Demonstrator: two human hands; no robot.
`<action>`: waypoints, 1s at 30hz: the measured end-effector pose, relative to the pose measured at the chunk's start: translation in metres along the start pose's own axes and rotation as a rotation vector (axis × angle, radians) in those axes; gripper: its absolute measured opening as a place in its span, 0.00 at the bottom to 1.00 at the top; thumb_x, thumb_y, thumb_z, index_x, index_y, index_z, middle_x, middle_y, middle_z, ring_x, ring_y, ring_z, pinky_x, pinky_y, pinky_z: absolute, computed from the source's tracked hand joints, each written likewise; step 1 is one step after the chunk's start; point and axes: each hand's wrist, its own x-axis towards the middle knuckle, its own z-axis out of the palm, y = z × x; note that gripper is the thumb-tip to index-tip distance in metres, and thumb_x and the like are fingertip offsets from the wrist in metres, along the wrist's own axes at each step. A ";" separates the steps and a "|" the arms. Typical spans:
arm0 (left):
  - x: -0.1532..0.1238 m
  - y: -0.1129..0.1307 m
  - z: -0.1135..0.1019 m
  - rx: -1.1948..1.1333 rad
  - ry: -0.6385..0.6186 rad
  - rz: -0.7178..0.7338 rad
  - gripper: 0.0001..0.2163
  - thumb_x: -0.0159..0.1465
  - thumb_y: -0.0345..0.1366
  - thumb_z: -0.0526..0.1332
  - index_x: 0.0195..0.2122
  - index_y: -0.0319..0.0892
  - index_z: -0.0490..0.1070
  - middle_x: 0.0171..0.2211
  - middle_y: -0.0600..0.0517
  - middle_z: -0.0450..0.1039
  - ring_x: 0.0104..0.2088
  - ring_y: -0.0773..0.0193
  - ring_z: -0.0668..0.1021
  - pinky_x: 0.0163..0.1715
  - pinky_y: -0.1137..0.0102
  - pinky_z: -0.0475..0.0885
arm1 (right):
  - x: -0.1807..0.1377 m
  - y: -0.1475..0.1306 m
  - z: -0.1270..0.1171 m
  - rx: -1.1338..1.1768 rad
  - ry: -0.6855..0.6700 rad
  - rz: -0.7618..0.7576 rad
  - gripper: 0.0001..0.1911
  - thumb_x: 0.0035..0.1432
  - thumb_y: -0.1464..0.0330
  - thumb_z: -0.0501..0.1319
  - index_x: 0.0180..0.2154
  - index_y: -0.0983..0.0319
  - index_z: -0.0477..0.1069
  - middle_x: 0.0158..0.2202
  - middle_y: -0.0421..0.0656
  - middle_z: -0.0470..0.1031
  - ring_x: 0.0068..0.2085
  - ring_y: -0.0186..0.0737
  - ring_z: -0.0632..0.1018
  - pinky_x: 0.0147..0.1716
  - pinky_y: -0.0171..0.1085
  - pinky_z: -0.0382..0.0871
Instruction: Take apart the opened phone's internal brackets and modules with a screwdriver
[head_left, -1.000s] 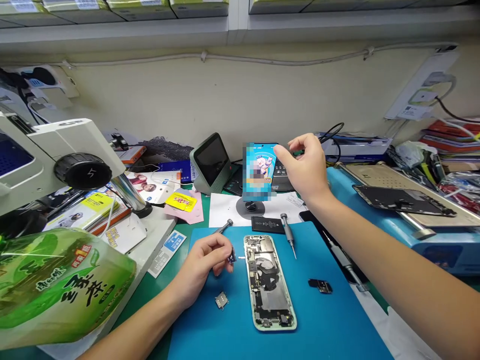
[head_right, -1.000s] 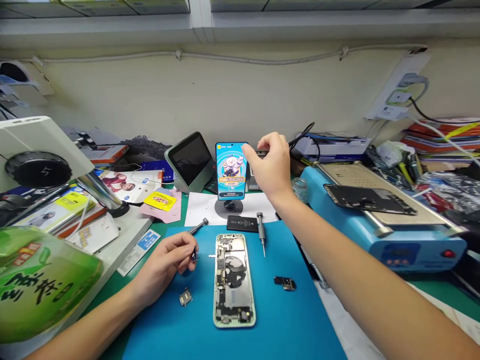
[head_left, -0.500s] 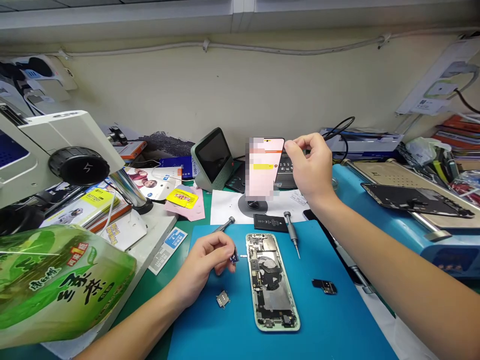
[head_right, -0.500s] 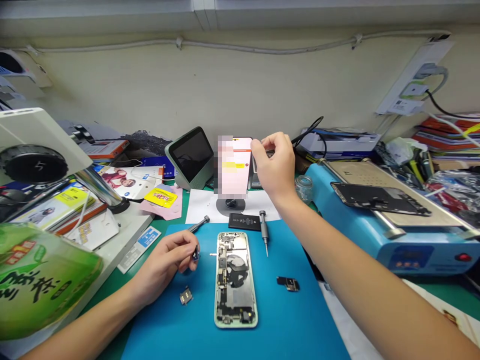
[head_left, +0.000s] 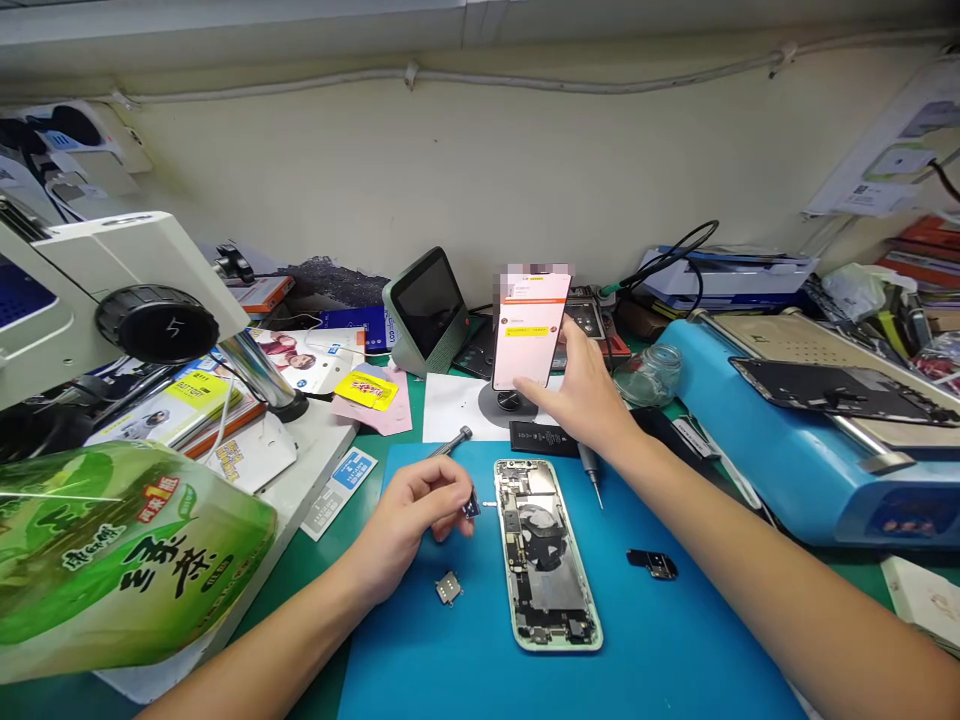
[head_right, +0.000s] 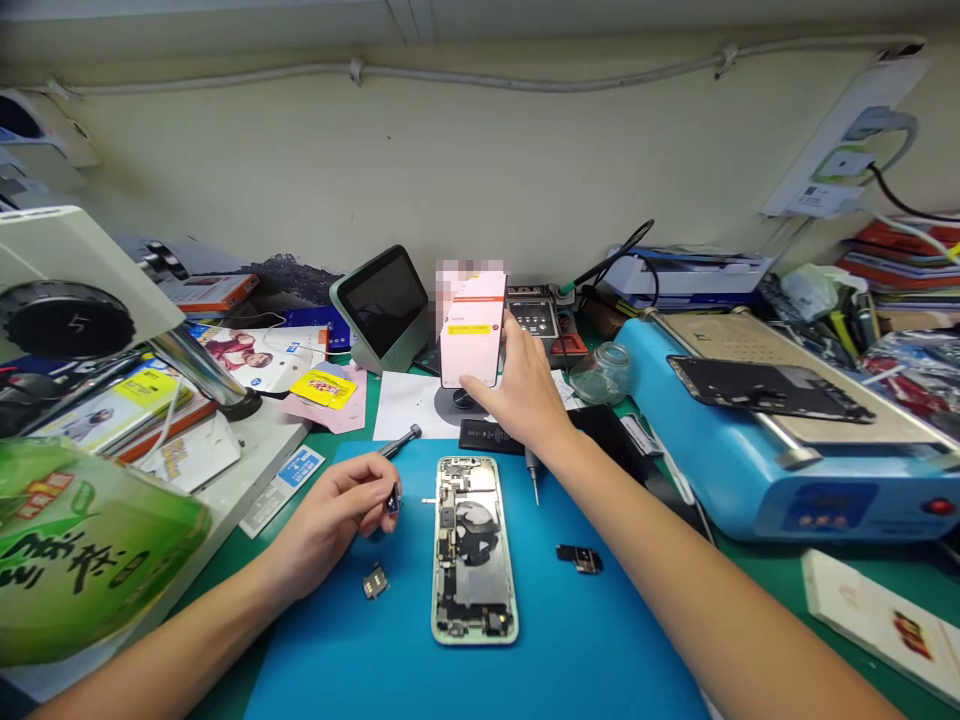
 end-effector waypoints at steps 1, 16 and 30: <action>0.000 0.000 0.000 0.000 0.000 -0.001 0.20 0.59 0.53 0.72 0.30 0.41 0.73 0.20 0.56 0.66 0.24 0.69 0.71 0.26 0.74 0.59 | 0.000 0.001 0.001 -0.010 -0.003 0.001 0.49 0.55 0.56 0.71 0.71 0.57 0.52 0.69 0.56 0.65 0.68 0.67 0.66 0.64 0.67 0.65; -0.001 0.000 -0.002 0.012 0.004 -0.003 0.20 0.59 0.53 0.72 0.30 0.41 0.73 0.19 0.57 0.65 0.24 0.68 0.73 0.26 0.74 0.59 | 0.000 0.001 0.008 -0.044 -0.043 0.021 0.53 0.56 0.55 0.70 0.74 0.57 0.45 0.71 0.58 0.60 0.70 0.69 0.64 0.65 0.67 0.64; -0.001 0.002 -0.001 -0.005 0.002 -0.015 0.20 0.58 0.53 0.73 0.30 0.41 0.73 0.18 0.58 0.64 0.25 0.67 0.75 0.26 0.74 0.62 | -0.001 -0.001 0.015 -0.038 -0.013 0.065 0.54 0.57 0.55 0.67 0.74 0.59 0.40 0.71 0.58 0.60 0.68 0.67 0.65 0.63 0.66 0.64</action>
